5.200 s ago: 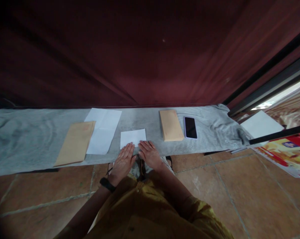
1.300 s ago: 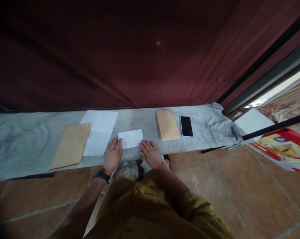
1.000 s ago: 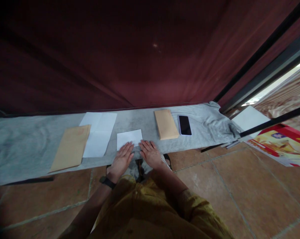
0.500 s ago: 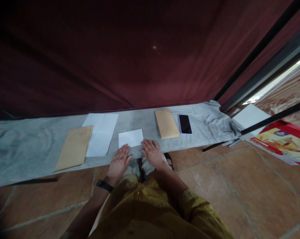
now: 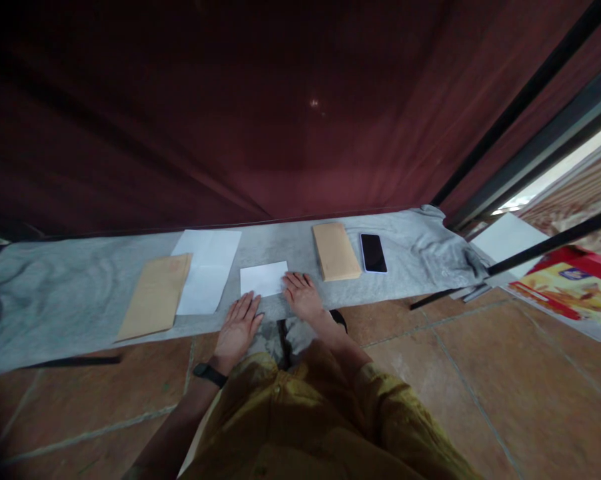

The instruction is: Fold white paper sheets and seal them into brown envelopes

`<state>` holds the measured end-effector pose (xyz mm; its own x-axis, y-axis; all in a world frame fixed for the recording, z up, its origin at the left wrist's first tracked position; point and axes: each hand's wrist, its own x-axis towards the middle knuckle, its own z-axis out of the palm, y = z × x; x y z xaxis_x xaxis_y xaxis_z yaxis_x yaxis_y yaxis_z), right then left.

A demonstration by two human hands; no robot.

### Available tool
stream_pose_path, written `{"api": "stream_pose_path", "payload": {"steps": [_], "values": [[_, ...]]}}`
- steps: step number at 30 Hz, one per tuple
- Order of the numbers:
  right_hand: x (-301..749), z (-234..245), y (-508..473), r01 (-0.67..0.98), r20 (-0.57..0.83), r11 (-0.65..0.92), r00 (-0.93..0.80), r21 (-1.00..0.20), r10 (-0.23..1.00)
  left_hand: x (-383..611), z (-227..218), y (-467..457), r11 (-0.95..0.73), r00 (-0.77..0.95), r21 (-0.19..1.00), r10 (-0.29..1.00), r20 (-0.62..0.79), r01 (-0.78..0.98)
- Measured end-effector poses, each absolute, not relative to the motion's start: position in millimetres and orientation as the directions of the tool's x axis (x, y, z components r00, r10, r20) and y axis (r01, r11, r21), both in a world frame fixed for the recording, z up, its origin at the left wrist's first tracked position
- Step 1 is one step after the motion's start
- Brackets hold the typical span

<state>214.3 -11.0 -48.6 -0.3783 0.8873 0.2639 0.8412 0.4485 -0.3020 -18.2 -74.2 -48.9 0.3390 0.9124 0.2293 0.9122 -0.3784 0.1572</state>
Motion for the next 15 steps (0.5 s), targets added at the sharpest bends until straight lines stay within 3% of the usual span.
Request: {"api": "stream_pose_path", "payload": {"steps": [15], "values": [[210, -46, 22, 0.864, 0.236, 0.423, -0.366, -0.273, 0.900, -17, -46, -77, -0.359, 0.306, 0.229, 0.922, 0.238, 0.905]]}}
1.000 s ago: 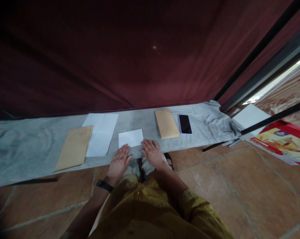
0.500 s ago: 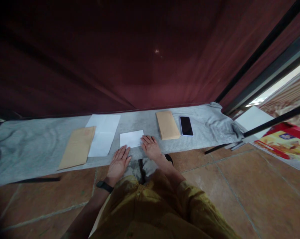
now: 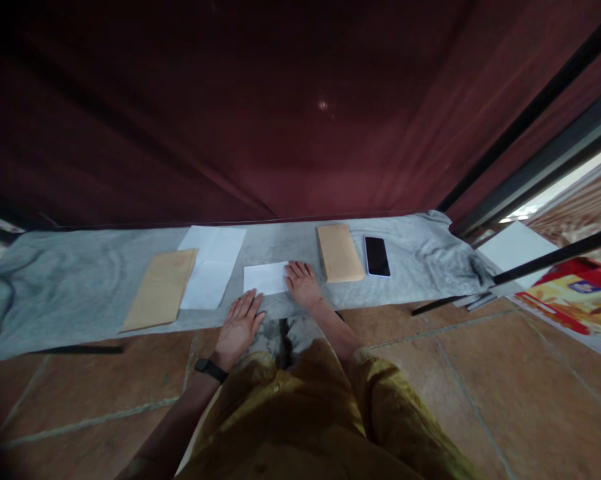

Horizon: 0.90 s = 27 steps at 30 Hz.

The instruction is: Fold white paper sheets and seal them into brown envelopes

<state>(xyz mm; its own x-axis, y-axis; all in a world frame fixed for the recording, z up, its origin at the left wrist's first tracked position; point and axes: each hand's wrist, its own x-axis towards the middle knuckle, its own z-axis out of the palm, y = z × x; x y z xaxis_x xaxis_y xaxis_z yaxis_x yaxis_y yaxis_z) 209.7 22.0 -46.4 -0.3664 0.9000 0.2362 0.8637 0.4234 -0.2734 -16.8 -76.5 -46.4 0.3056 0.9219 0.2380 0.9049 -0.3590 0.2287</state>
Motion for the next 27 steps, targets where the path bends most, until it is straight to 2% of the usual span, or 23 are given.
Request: {"api": "stream_pose_path", "payload": {"steps": [8, 20, 24, 27], "values": [[185, -54, -27, 0.753, 0.260, 0.602, -0.546, -0.266, 0.797, 0, -36, -76, -0.304, 0.264, 0.201, 0.943, 0.204, 0.931], [226, -49, -44, 0.779, 0.259, 0.560, -0.501, -0.280, 0.826, -20, -38, -80, -0.235, 0.181, 0.281, 0.962, 0.206, 0.931], [233, -50, -45, 0.786, 0.265, 0.540, -0.475, -0.301, 0.839, -25, -38, -72, -0.195, 0.131, 0.350, 0.971, 0.197, 0.916], [231, -51, -43, 0.782, 0.280, 0.540, -0.468, -0.311, 0.838, -23, -35, -58, -0.119, 0.028, 0.456, 0.979, 0.200, 0.882]]}}
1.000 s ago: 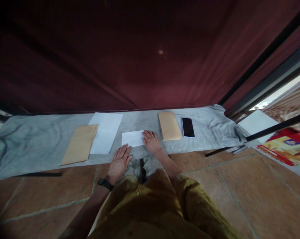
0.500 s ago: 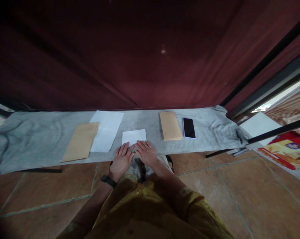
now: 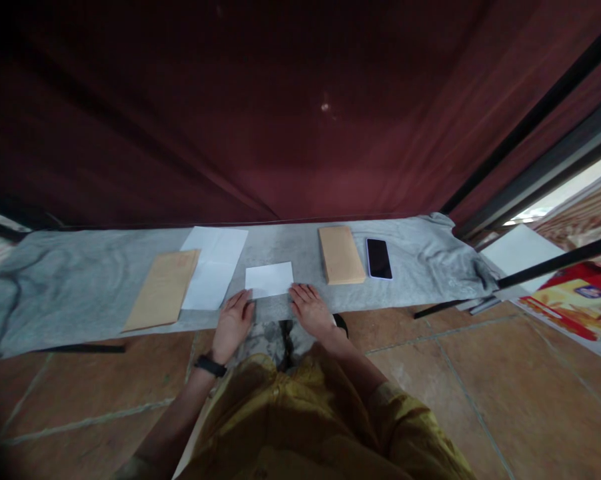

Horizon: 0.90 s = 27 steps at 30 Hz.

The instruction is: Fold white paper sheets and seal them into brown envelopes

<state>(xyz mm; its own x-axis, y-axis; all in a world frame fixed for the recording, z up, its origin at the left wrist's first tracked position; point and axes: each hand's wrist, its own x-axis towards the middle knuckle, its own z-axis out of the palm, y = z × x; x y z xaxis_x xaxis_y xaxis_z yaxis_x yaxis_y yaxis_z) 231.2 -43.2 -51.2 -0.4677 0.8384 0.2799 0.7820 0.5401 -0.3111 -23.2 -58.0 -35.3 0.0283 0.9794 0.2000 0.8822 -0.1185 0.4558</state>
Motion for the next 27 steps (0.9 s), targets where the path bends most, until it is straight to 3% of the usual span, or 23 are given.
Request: {"api": "stream_pose_path", "payload": {"steps": [4, 7, 9, 21, 27], "values": [[226, -52, -42, 0.787, 0.293, 0.530, -0.451, -0.315, 0.843, -23, -33, -33, 0.055, -0.158, 0.656, 0.983, 0.099, 0.753], [223, -54, -42, 0.799, 0.297, 0.514, -0.432, -0.312, 0.852, -28, -33, -17, 0.240, -0.300, 0.830, 0.949, -0.092, 0.504], [220, -55, -42, 0.806, 0.302, 0.507, -0.423, -0.304, 0.854, -31, -32, -10, 0.317, -0.352, 0.880, 0.917, -0.189, 0.353], [204, -50, -38, 0.834, 0.324, 0.465, -0.370, -0.298, 0.871, -14, -9, -18, 0.390, -0.265, 0.919, 0.893, -0.363, 0.054], [192, -40, -30, 0.848, 0.322, 0.432, -0.334, -0.308, 0.886, -3, 9, -28, 0.365, -0.137, 0.927, 0.917, -0.374, -0.089]]}}
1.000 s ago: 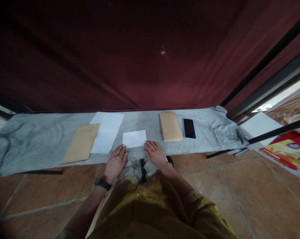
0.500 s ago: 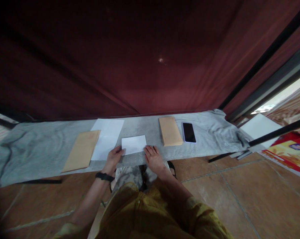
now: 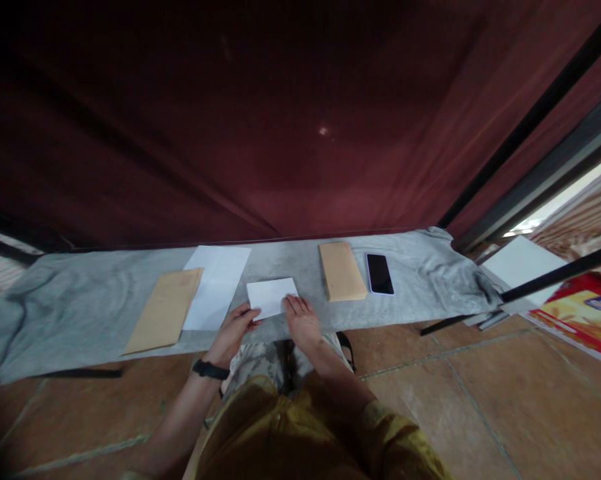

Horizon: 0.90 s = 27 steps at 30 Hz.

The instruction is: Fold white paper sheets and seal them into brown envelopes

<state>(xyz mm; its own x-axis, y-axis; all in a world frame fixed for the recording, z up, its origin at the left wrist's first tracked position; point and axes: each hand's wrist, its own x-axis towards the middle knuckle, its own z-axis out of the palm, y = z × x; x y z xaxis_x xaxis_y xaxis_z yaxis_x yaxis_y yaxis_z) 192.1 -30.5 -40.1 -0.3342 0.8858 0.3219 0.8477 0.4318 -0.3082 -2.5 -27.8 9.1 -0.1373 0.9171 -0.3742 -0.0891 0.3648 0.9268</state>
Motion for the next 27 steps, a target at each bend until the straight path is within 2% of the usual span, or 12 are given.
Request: {"api": "stream_pose_path", "payload": {"steps": [3, 7, 9, 11, 13, 15, 18, 22, 27], "values": [[193, -30, -27, 0.829, 0.298, 0.408, -0.308, -0.382, 0.904, 1, 16, -30, 0.318, -0.082, 0.924, 0.936, -0.341, -0.212], [199, -19, -20, 0.766, 0.256, 0.255, -0.122, -0.590, 0.959, 1, 15, -29, 0.281, -0.111, 0.927, 0.942, -0.316, -0.250], [201, -16, -15, 0.675, 0.243, 0.168, 0.017, -0.718, 0.970, 0, 10, -30, 0.263, -0.175, 0.938, 0.936, -0.305, -0.227], [200, -15, -10, 0.409, 0.161, 0.082, 0.164, -0.909, 0.973, 0, 6, -31, 0.273, -0.202, 0.940, 0.928, -0.313, -0.203], [197, -15, -9, 0.014, -0.011, -0.015, 0.224, -1.000, 0.975, 3, 2, -32, 0.301, -0.170, 0.933, 0.927, -0.335, -0.198], [193, -16, -12, -0.261, -0.149, -0.097, 0.185, -0.960, 0.972, 8, -1, -34, 0.325, -0.119, 0.921, 0.927, -0.355, -0.213], [185, -18, -22, -0.437, -0.255, -0.173, 0.137, -0.883, 0.957, 19, -2, -36, 0.353, -0.065, 0.906, 0.924, -0.377, -0.234], [176, -22, -33, -0.451, -0.283, -0.217, 0.083, -0.866, 0.956, 31, -3, -37, 0.351, -0.067, 0.911, 0.926, -0.372, -0.214], [180, -32, -38, -0.349, -0.261, -0.243, 0.004, -0.905, 0.965, 30, -10, -30, 0.304, -0.118, 0.941, 0.939, -0.322, -0.149]]}}
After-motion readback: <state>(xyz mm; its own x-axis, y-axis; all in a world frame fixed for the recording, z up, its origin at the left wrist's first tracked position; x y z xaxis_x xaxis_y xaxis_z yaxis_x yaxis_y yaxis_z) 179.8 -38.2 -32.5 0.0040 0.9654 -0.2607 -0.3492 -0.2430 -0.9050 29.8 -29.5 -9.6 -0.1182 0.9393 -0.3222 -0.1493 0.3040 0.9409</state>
